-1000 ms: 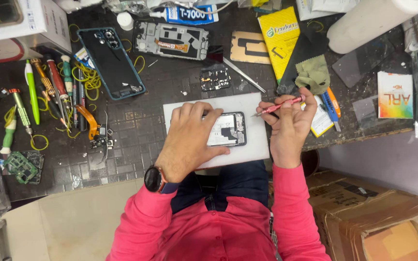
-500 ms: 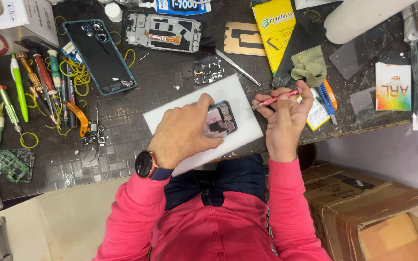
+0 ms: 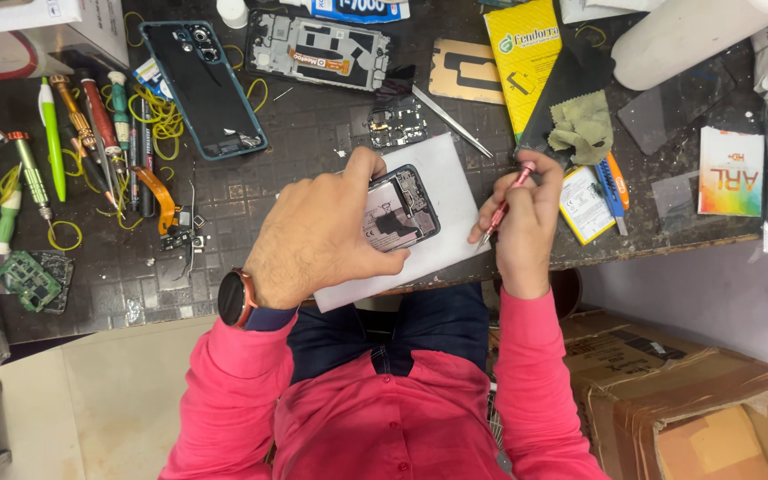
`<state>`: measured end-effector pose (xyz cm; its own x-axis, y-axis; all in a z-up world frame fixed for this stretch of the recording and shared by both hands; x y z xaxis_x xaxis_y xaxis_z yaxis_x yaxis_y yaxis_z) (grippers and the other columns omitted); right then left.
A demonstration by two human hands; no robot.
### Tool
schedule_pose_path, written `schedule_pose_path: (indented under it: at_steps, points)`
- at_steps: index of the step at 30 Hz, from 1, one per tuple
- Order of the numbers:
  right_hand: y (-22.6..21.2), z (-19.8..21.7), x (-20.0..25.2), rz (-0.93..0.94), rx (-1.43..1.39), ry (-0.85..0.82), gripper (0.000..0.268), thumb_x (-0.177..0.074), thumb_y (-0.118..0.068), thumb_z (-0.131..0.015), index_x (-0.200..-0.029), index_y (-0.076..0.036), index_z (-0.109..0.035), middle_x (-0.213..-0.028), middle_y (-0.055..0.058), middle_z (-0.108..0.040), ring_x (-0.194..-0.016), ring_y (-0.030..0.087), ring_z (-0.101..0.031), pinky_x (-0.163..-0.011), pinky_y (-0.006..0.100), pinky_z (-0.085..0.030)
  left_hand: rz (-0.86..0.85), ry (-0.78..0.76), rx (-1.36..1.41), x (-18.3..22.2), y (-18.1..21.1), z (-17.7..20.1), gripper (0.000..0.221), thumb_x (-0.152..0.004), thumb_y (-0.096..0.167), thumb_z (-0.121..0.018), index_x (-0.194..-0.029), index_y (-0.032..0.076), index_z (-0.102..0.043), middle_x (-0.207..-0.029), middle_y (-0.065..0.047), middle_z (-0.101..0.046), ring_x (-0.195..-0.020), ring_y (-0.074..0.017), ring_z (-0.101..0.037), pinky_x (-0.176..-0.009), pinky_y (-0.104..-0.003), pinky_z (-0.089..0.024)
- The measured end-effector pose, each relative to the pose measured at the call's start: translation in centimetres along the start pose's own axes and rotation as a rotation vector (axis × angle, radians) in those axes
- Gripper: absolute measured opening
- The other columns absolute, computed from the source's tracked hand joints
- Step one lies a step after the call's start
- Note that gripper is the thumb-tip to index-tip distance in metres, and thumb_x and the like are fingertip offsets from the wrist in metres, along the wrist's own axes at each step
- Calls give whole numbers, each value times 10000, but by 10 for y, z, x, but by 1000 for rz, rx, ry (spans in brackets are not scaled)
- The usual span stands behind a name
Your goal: The person cleans a smartphone battery with a cloth, places it into the phone chassis, and uses a screwdriver to secure internal components. They then use a plastic pry tool to adjust parts around the battery area.
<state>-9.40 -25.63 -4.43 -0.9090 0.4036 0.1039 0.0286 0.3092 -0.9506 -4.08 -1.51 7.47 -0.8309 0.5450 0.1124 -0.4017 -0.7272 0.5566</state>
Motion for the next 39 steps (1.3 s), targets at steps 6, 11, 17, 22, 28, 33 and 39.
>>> schedule_pose_path:
  at_steps: [6,11,17,22,28,33,39]
  points:
    - [-24,-19,14,-4,359,24,314,-1009,-59,-460,-1322,-46,-434,-794,-8,-508,-520,47,-387,-414,233,-315,-104,61,24,10,2,8,858,-604,464,-889,-1209,15,-479,-814,-214,-711,-768,-422,-712,-684,-491,-556]
    - [-47,-21,58,-222,201,-270,243,-1076,-172,-482,-1265,-35,-548,-737,-67,-428,-523,2,-327,-430,198,-215,-149,-1,32,12,7,6,860,-611,462,-887,-1197,15,-443,-765,-200,-691,-721,-430,-696,-633,-489,-550]
    - [-43,-23,74,-393,31,-478,364,-1014,-130,-532,-1364,-29,-523,-777,-36,-517,-480,3,-295,-404,205,-208,-216,-87,21,10,25,6,818,-582,421,-882,-1161,52,-437,-664,-177,-666,-647,-429,-680,-604,-493,-543]
    - [-34,-15,81,-375,-139,-454,384,-1016,-131,-546,-1371,13,-510,-835,17,-585,-471,25,-309,-404,218,-226,-146,-266,-3,11,32,5,812,-639,411,-854,-1247,84,-428,-783,-167,-699,-799,-379,-699,-707,-464,-545]
    - [-26,-15,88,-359,-351,-232,319,-1020,-214,-554,-1264,-11,-527,-799,24,-564,-436,35,-283,-375,216,-208,-496,426,50,40,29,8,833,-575,371,-946,-1226,81,-514,-1314,-174,-522,-1254,-347,-445,-1043,-486,-336]
    - [-11,-15,94,-397,-565,-134,297,-1036,-305,-584,-1215,-70,-557,-698,-60,-422,-480,38,-256,-401,204,-188,-252,987,827,56,33,-60,703,-897,252,-874,-1410,140,-407,-1392,-22,-408,-1270,-155,-431,-1099,-348,-367]
    - [13,-31,115,-574,-631,-121,266,-1043,-362,-593,-1099,-105,-549,-681,-57,-356,-479,43,-265,-395,210,-190,-75,515,1740,57,18,-117,849,-884,230,-769,-1561,72,-282,-1476,-132,-484,-1375,-288,-462,-1192,-443,-356]
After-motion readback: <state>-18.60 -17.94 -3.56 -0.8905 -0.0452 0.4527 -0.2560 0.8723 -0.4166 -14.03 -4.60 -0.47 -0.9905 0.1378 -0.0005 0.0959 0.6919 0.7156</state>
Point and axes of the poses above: each hand's wrist, its own x-axis away from the middle knuckle, its own z-axis out of the back of the hand, y = z × x, the point moved 1 cm from there along -x, towards the middle knuckle
